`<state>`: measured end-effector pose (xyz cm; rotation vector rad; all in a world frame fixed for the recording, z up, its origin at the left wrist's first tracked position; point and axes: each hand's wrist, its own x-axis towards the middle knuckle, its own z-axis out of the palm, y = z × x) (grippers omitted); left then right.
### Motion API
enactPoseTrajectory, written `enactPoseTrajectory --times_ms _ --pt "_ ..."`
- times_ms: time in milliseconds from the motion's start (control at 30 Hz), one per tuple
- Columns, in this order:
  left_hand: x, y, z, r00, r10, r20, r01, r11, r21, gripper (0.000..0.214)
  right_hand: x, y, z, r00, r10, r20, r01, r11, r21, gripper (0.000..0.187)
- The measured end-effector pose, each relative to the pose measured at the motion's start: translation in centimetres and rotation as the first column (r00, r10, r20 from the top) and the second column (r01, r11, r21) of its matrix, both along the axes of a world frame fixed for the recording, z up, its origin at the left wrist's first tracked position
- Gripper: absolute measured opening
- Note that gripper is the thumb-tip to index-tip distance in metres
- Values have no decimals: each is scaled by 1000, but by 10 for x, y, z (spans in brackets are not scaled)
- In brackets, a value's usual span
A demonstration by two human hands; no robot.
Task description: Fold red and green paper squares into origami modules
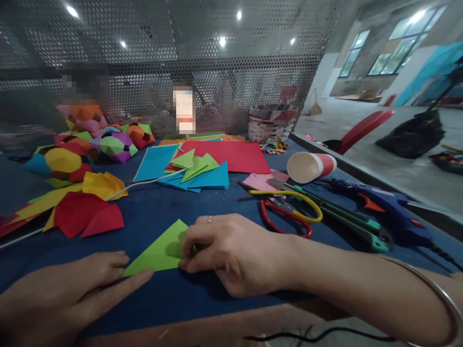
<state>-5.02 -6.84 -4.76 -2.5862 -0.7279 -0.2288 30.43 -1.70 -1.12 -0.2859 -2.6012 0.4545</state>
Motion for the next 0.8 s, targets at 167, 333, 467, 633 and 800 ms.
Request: enactPoseTrajectory --times_ms 167,333,467,633,800 --pt "43 24 27 979 -190 78 200 967 -158 59 1 1 0 999 -7 52 6 1000 15 39" --pt "54 36 39 963 -251 95 267 927 -264 51 1 0 1 998 -9 61 8 1000 27 34" --pt "50 37 41 956 -283 76 293 924 -244 49 1 1 1 1000 1 29 -2 999 33 36" --pt "31 37 42 960 -274 52 279 932 -233 54 1 1 1 998 5 60 -7 1000 19 39" --pt "5 31 34 969 -242 44 245 935 -258 61 1 0 0 999 -8 52 6 1000 28 41"
